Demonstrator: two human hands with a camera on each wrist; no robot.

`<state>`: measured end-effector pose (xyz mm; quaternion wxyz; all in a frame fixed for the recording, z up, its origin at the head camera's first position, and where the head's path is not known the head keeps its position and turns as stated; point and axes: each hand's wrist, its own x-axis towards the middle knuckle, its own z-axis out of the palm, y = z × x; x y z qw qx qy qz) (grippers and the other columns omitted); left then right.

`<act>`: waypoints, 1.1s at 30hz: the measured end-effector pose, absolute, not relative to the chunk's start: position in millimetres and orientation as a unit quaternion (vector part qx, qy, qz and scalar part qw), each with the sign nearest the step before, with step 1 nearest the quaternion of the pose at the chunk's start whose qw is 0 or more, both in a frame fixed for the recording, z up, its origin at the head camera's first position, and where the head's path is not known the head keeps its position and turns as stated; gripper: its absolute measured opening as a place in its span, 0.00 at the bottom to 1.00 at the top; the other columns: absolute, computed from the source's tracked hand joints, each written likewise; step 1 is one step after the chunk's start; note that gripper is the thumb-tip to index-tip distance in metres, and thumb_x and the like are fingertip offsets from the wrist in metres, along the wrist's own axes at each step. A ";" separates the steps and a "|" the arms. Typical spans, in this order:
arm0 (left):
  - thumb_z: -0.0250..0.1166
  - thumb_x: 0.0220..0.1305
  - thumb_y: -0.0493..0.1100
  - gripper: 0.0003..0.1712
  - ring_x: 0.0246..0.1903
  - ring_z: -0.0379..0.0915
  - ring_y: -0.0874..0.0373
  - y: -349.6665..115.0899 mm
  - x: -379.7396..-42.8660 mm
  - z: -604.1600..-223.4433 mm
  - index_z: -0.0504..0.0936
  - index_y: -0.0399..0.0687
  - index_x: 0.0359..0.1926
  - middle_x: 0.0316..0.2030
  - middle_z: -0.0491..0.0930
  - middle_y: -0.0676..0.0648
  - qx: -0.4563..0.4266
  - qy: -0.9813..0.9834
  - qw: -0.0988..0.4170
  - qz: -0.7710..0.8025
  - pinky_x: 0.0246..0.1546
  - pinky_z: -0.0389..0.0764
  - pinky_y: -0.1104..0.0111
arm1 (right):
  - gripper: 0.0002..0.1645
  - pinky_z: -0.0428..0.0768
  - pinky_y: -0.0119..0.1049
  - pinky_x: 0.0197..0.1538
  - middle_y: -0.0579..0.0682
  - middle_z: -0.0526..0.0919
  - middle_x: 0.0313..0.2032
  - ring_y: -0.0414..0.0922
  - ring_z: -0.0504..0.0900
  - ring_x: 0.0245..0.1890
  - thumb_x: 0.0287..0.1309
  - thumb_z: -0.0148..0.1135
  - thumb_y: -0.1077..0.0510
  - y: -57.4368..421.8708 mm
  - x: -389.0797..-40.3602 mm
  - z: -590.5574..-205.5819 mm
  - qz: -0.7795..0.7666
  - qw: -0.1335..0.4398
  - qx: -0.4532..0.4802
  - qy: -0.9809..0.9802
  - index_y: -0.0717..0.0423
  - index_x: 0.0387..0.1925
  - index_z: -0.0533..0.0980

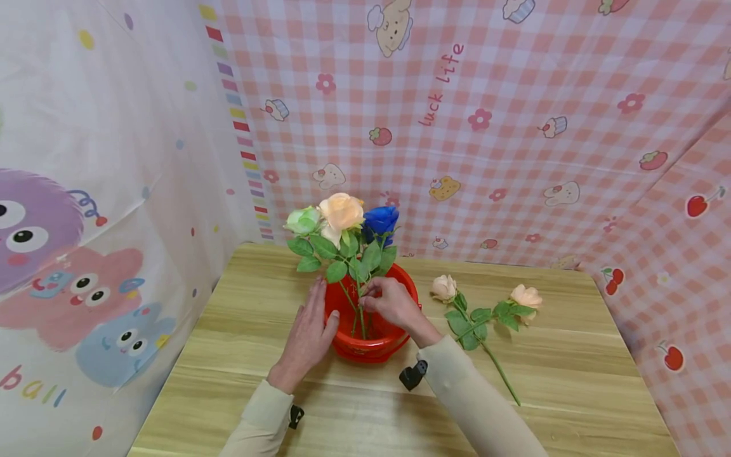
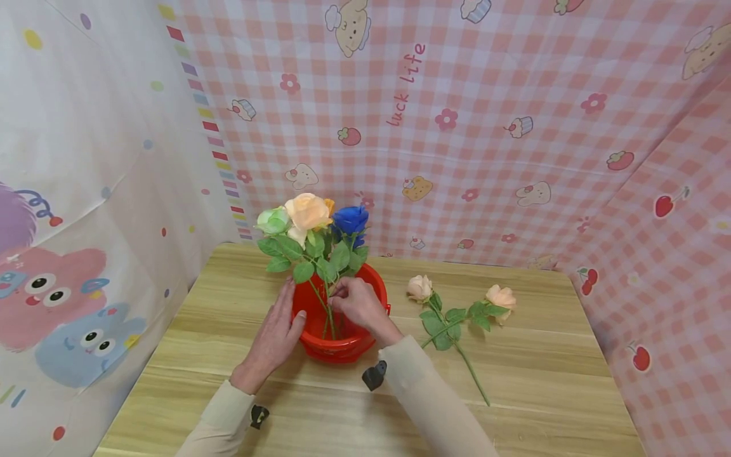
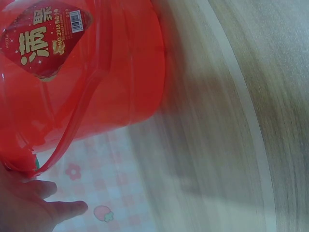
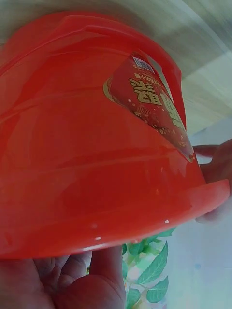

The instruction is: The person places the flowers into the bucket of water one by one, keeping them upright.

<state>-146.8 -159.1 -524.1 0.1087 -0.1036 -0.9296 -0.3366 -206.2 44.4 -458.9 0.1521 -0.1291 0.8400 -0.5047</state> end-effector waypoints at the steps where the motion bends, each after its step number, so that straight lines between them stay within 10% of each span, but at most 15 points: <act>1: 0.49 0.78 0.49 0.41 0.79 0.47 0.40 -159.2 -146.7 -524.2 0.48 0.33 0.81 0.81 0.47 0.37 -0.103 -0.930 0.108 -0.335 0.69 0.59 0.33 | 0.04 0.88 0.40 0.43 0.50 0.85 0.32 0.46 0.88 0.34 0.64 0.68 0.65 43.9 -206.9 -459.3 -0.505 0.157 -0.129 0.839 0.61 0.41 0.83; 33: 0.50 0.77 0.47 0.40 0.77 0.49 0.36 -158.9 -147.7 -526.6 0.51 0.29 0.79 0.80 0.49 0.34 -0.107 -0.926 0.121 -0.340 0.68 0.60 0.33 | 0.06 0.74 0.31 0.30 0.46 0.83 0.25 0.40 0.76 0.26 0.63 0.68 0.61 38.8 -215.4 -459.0 -0.417 0.203 -0.136 0.876 0.60 0.34 0.86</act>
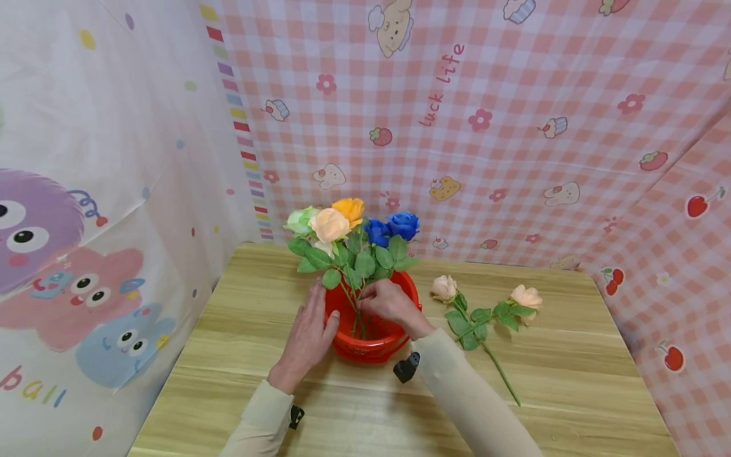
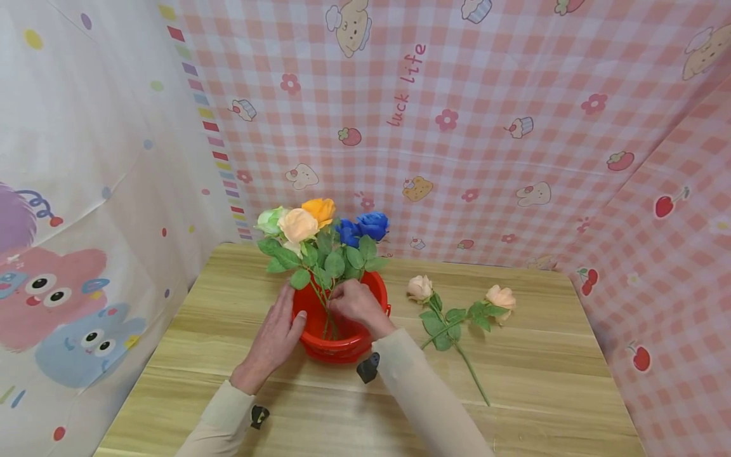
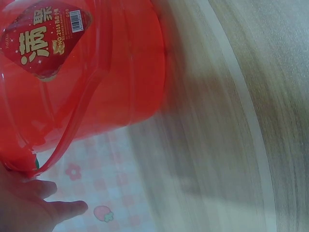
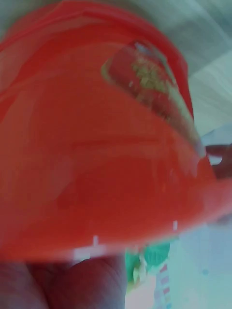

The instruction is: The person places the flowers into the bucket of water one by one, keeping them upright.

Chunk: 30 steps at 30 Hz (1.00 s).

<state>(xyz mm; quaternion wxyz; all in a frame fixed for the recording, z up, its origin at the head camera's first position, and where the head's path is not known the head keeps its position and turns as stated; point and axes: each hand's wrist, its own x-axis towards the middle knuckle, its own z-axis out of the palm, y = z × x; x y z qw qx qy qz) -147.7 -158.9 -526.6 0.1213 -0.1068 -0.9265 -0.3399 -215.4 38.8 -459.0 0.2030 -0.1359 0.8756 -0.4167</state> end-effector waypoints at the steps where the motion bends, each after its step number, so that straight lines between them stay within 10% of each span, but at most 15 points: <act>1: 0.51 0.77 0.47 0.40 0.77 0.50 0.36 -158.8 -147.7 -526.7 0.51 0.29 0.79 0.80 0.49 0.34 -0.107 -0.926 0.122 -0.341 0.68 0.60 0.32 | 0.07 0.74 0.31 0.30 0.46 0.83 0.26 0.40 0.76 0.26 0.63 0.68 0.59 40.0 -215.5 -456.5 -0.405 0.201 -0.140 0.881 0.59 0.35 0.87; 8: 0.50 0.78 0.48 0.40 0.78 0.48 0.36 -158.7 -147.3 -525.4 0.50 0.31 0.80 0.79 0.50 0.32 -0.101 -0.929 0.110 -0.340 0.70 0.58 0.35 | 0.18 0.85 0.42 0.49 0.51 0.89 0.46 0.46 0.87 0.44 0.66 0.67 0.54 46.8 -212.1 -445.5 -0.379 0.185 -0.131 0.897 0.59 0.53 0.86; 30: 0.50 0.78 0.49 0.40 0.78 0.47 0.37 -158.4 -146.1 -525.0 0.50 0.32 0.80 0.79 0.51 0.30 -0.096 -0.928 0.106 -0.343 0.71 0.58 0.36 | 0.17 0.80 0.51 0.59 0.48 0.87 0.50 0.49 0.84 0.54 0.70 0.64 0.52 72.8 -168.2 -458.0 -0.463 -0.038 -0.174 0.868 0.55 0.54 0.84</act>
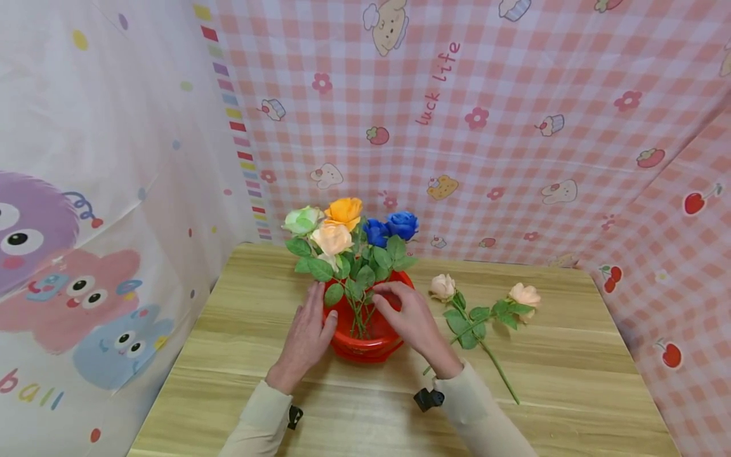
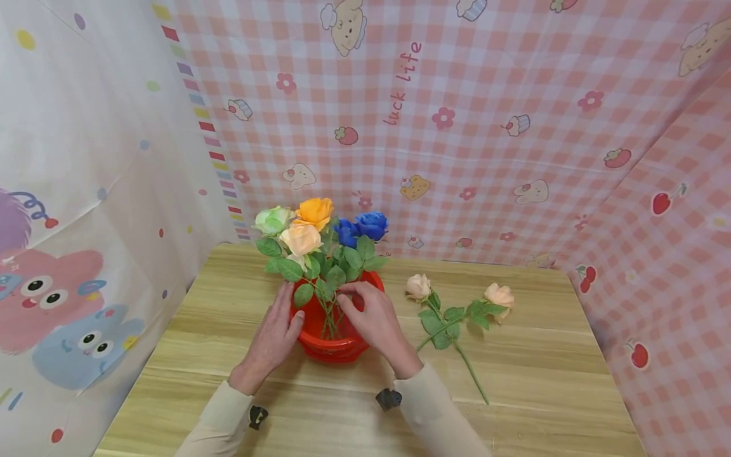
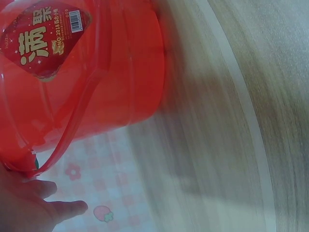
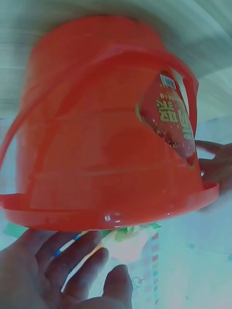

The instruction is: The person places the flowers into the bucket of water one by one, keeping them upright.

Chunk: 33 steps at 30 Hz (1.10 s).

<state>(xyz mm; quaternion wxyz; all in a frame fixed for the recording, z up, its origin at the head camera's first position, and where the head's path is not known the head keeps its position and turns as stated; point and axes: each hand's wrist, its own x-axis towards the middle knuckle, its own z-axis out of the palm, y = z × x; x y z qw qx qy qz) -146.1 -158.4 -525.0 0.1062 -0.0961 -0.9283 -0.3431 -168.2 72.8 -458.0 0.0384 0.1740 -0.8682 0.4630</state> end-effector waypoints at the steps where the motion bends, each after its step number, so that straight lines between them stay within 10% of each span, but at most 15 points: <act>1: 0.50 0.78 0.49 0.40 0.78 0.47 0.36 -158.4 -145.9 -525.1 0.50 0.32 0.80 0.79 0.51 0.30 -0.096 -0.928 0.107 -0.343 0.71 0.58 0.36 | 0.17 0.79 0.51 0.60 0.48 0.87 0.51 0.50 0.83 0.55 0.70 0.64 0.51 74.2 -166.1 -458.9 0.464 0.043 0.172 -0.868 0.55 0.54 0.84; 33: 0.49 0.78 0.49 0.40 0.78 0.48 0.36 -157.6 -146.8 -524.7 0.50 0.31 0.80 0.79 0.50 0.30 -0.102 -0.927 0.109 -0.345 0.71 0.58 0.35 | 0.16 0.79 0.51 0.63 0.52 0.86 0.55 0.51 0.82 0.59 0.68 0.66 0.58 140.4 -129.9 -488.9 0.519 0.151 0.101 -0.835 0.58 0.54 0.84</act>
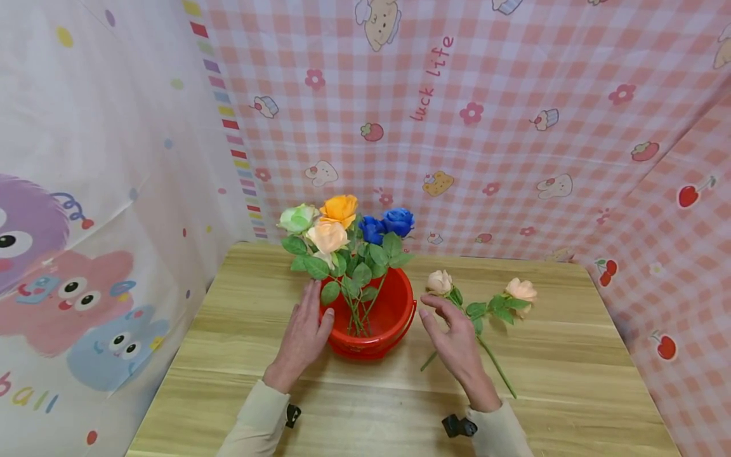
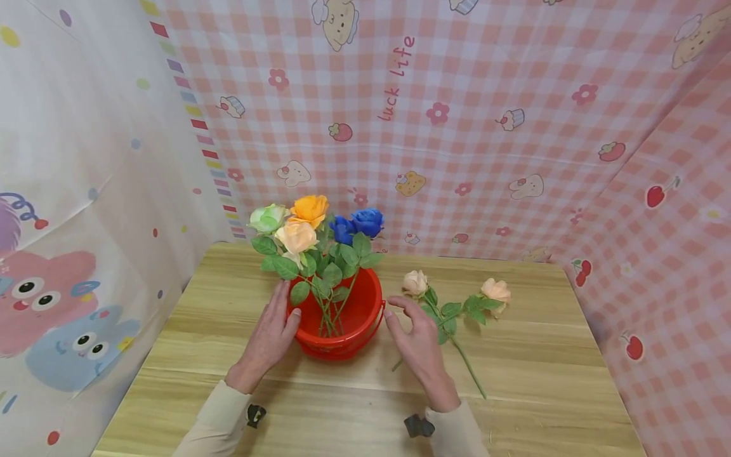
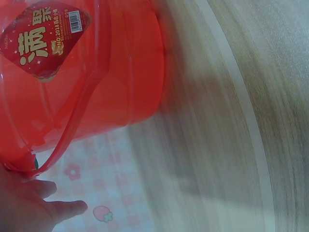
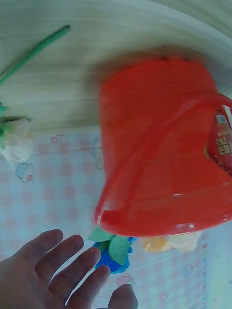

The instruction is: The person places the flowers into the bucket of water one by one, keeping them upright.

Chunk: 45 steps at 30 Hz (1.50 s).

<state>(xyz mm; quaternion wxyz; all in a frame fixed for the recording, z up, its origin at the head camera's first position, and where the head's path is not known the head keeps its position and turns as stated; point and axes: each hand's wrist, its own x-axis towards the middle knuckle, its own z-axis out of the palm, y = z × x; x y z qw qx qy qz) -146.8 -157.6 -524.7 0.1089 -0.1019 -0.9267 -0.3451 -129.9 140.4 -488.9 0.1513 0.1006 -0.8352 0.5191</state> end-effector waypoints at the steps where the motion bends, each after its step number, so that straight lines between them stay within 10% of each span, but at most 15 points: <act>1: 0.49 0.78 0.49 0.40 0.78 0.48 0.36 -157.6 -146.9 -524.8 0.50 0.31 0.80 0.79 0.50 0.30 -0.101 -0.927 0.109 -0.345 0.71 0.58 0.35 | 0.16 0.79 0.51 0.63 0.53 0.86 0.55 0.50 0.82 0.59 0.68 0.66 0.58 142.2 -129.6 -490.2 0.520 0.150 0.094 -0.836 0.58 0.55 0.84; 20: 0.51 0.78 0.47 0.39 0.78 0.47 0.37 -157.3 -146.6 -523.9 0.50 0.32 0.80 0.79 0.50 0.31 -0.099 -0.925 0.105 -0.350 0.72 0.56 0.36 | 0.20 0.78 0.51 0.62 0.58 0.84 0.57 0.55 0.81 0.59 0.73 0.62 0.55 170.8 -122.8 -515.3 0.535 0.129 0.001 -0.835 0.63 0.59 0.80; 28: 0.50 0.78 0.47 0.39 0.78 0.47 0.37 -157.6 -147.0 -523.2 0.50 0.32 0.80 0.79 0.51 0.30 -0.100 -0.925 0.102 -0.353 0.72 0.56 0.36 | 0.22 0.74 0.18 0.51 0.58 0.84 0.57 0.46 0.83 0.54 0.75 0.60 0.53 179.5 -117.4 -524.6 0.560 0.108 -0.050 -0.820 0.59 0.63 0.79; 45: 0.49 0.79 0.48 0.39 0.78 0.48 0.36 -157.7 -147.9 -525.5 0.51 0.31 0.80 0.79 0.50 0.30 -0.103 -0.925 0.112 -0.349 0.71 0.57 0.35 | 0.29 0.69 0.16 0.55 0.61 0.75 0.67 0.51 0.75 0.64 0.77 0.56 0.49 179.4 -107.3 -547.5 0.618 0.061 -0.131 -0.772 0.64 0.69 0.71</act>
